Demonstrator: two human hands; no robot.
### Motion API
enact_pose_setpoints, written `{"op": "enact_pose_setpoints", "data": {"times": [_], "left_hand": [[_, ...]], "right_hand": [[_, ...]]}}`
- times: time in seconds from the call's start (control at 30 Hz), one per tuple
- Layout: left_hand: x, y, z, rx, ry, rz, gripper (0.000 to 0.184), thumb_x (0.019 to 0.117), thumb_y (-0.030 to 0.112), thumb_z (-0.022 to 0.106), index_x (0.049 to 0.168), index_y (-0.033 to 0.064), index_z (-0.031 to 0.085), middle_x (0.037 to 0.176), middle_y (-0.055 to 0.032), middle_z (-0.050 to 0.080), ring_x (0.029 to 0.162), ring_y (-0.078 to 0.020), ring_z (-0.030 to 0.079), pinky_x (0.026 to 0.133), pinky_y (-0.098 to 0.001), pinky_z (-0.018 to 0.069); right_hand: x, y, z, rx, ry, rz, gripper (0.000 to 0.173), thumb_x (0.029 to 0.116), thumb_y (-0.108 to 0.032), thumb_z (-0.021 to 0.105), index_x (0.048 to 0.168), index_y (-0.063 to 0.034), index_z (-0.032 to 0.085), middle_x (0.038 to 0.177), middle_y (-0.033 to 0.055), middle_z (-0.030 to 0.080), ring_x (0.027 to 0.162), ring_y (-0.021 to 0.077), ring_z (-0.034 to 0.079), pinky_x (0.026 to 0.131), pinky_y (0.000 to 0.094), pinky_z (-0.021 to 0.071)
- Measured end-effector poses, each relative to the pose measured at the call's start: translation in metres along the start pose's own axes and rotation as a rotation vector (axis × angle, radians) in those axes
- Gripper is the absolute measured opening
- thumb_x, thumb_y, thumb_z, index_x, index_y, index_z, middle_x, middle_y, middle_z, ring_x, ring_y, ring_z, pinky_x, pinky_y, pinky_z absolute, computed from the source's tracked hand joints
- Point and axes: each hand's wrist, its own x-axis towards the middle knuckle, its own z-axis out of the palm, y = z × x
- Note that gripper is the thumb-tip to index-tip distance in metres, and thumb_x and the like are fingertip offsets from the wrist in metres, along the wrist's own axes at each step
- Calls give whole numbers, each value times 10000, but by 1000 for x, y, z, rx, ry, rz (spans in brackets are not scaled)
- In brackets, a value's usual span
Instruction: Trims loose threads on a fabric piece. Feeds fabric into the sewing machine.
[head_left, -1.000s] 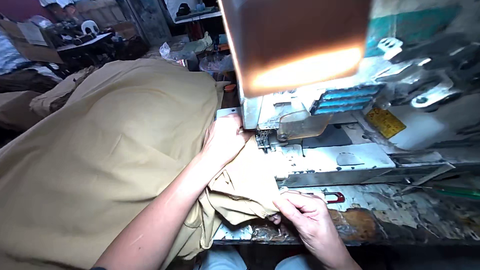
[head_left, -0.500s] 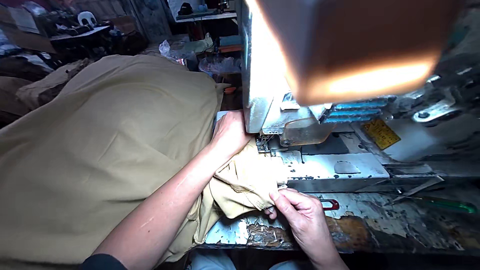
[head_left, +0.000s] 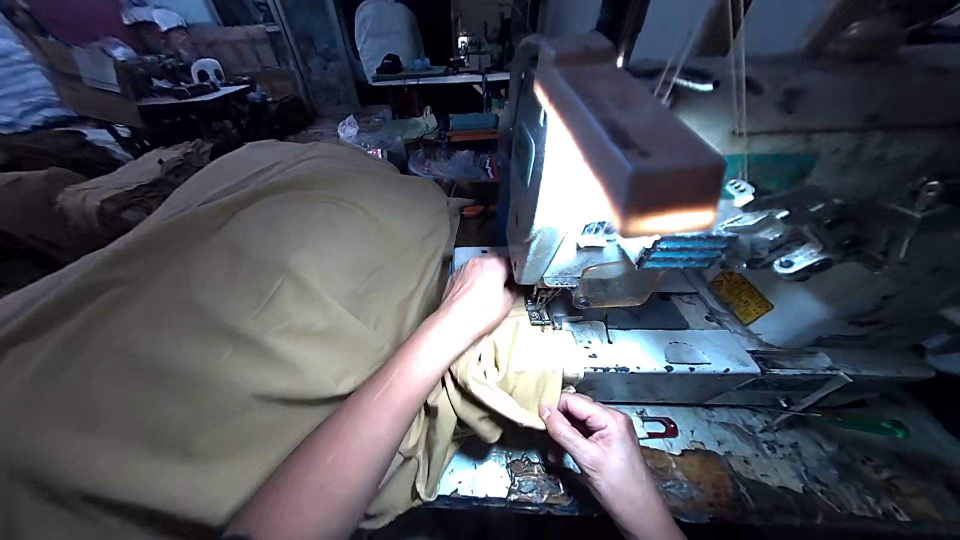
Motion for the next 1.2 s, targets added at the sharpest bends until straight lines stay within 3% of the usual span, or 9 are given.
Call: {"op": "enact_pose_setpoints", "data": {"times": [0.07, 0.13, 0.23, 0.33, 0.47, 0.6, 0.83, 1.03, 1.2], "left_hand": [[-24, 8, -9, -4, -105, -39, 359, 1015, 294, 636, 1196, -13, 678, 1201, -204, 661, 1173, -355, 627, 1004, -558, 489], [-44, 10, -3, 27, -84, -42, 385, 1038, 316, 586, 1218, -16, 662, 1209, -210, 639, 1213, -372, 588, 1027, -542, 456], [-51, 8, 12, 56, 72, 26, 342, 1059, 265, 528, 1162, -19, 688, 1147, -205, 682, 1161, -367, 632, 994, -521, 474], [-52, 5, 18, 48, 235, 96, 289, 1015, 221, 565, 1033, -27, 711, 1029, -195, 715, 1041, -351, 690, 923, -494, 516], [-51, 7, 12, -31, 165, 51, 279, 990, 209, 621, 1046, -47, 716, 986, -202, 716, 995, -340, 694, 912, -490, 519], [-48, 7, 13, -45, 206, 67, 207, 943, 173, 673, 945, -26, 728, 858, -166, 710, 876, -308, 707, 823, -459, 550], [-45, 9, 10, -112, 151, -29, 243, 962, 208, 685, 1052, -17, 705, 930, -158, 712, 957, -291, 694, 892, -462, 529], [-36, -1, 16, -229, 140, -63, 233, 929, 182, 724, 1095, 45, 632, 871, -100, 670, 878, -239, 672, 824, -451, 535], [-36, 0, 16, -240, 146, -98, 230, 930, 175, 731, 1092, 50, 626, 857, -102, 665, 858, -244, 668, 804, -452, 536]], "right_hand": [[-3, -2, -1, 33, -29, 9, 247, 903, -139, 597, 671, -78, 659, 621, -63, 595, 530, -49, 572, 506, 124, 495], [-6, -4, -2, 51, -41, 16, 280, 915, -102, 572, 644, -76, 638, 603, -67, 600, 536, -41, 596, 517, 137, 516], [-8, -8, -8, 25, -47, -13, 303, 916, -67, 563, 618, -58, 622, 594, -55, 595, 544, -36, 596, 537, 143, 518], [-9, -11, -13, -12, -49, -44, 306, 905, -45, 570, 602, -34, 609, 580, -31, 583, 554, -28, 589, 549, 144, 497], [-13, -13, -15, 11, -39, -64, 287, 905, -28, 576, 623, -28, 623, 586, -35, 594, 561, -40, 597, 548, 133, 508], [-11, -14, -14, 84, 4, -53, 287, 889, -3, 570, 610, -51, 616, 594, -66, 596, 557, -45, 602, 537, 136, 528], [-11, -12, -13, 108, 18, -55, 293, 888, -6, 570, 603, -58, 610, 585, -74, 595, 550, -53, 602, 529, 128, 526], [-2, -5, -4, 123, 64, -64, 297, 889, -50, 571, 597, -75, 621, 582, -80, 593, 519, -62, 580, 501, 111, 509], [-1, -2, -3, 145, 69, -70, 305, 888, -66, 575, 587, -94, 615, 575, -85, 588, 509, -51, 578, 490, 120, 509]]}}
